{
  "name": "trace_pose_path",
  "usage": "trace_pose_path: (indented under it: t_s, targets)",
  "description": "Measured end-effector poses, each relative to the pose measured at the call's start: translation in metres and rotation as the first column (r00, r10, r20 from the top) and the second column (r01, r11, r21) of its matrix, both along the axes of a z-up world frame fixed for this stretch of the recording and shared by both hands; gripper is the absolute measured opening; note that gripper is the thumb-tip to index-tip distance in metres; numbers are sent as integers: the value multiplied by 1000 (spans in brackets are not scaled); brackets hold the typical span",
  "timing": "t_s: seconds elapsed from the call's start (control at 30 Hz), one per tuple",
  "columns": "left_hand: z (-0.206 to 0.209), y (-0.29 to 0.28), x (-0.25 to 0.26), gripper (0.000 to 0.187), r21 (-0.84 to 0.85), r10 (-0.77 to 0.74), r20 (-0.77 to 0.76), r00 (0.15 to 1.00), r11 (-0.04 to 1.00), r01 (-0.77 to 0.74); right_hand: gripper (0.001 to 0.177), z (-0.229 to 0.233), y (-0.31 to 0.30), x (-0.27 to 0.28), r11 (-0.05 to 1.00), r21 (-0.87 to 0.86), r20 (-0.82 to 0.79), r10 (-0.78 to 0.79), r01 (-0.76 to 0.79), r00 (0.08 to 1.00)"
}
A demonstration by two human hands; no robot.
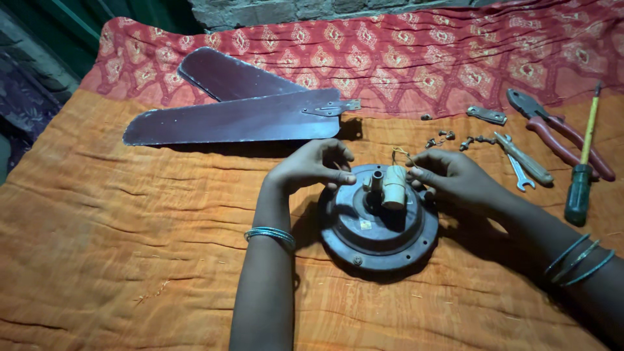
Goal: The person assembles the central hub of an electric fan by inserting a small white plastic piece, applying lubricant, and fitting a cylindrical component. They then attach one fan blade to the hub.
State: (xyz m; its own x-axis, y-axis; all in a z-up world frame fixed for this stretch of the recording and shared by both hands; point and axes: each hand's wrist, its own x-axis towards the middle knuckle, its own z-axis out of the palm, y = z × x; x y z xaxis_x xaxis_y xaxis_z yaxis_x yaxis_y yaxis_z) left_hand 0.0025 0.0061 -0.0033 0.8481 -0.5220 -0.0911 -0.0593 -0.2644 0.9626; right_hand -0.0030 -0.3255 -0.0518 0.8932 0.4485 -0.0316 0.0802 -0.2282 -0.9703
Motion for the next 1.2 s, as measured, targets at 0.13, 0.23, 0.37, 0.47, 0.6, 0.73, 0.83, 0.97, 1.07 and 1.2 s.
trace_pose_path:
  t_s: [0.13, 0.23, 0.37, 0.47, 0.6, 0.73, 0.83, 0.97, 1.07, 1.2]
  targets:
    - [-13, -4, 8, 41, 57, 143, -45, 989, 988, -141, 31, -13, -4, 4, 996, 14, 31, -83, 83, 996]
    - [-27, -3, 17, 34, 44, 258, -128, 958, 966, -254, 28, -22, -7, 6, 980, 47, 29, -197, 196, 980]
    - [-49, 1, 24, 38, -182, 289, -210, 934, 927, -328, 24, -31, -4, 1, 965, -17, 109, -258, 261, 960]
    - [-62, 2, 26, 45, -296, 436, -324, 839, 796, -528, 24, -31, 1, -1, 948, -165, 409, -186, 273, 893]
    - [-76, 1, 47, 60, -440, 491, -591, 640, 469, -766, 25, -25, 3, -2, 922, -259, 436, -154, 288, 887]
    - [-107, 3, 70, 58, -610, 405, -655, 638, 215, -762, 26, -26, 2, 0, 938, -222, 335, -182, 265, 925]
    - [-124, 8, 83, 42, -668, 301, -675, 674, 138, -731, 27, -31, -2, 10, 941, -235, 353, -149, 242, 924]
    - [-125, 8, 92, 25, -645, 305, -704, 641, 103, -757, 27, -38, -7, 20, 933, -272, 399, -112, 234, 910]
    - [-120, 2, 87, 25, -571, 363, -717, 595, 185, -800, 27, -41, -10, 22, 928, -294, 388, -103, 229, 916]
    - [-114, 3, 79, 16, -585, 473, -621, 625, 250, -771, 28, -39, -11, 22, 935, -283, 389, -92, 214, 917]
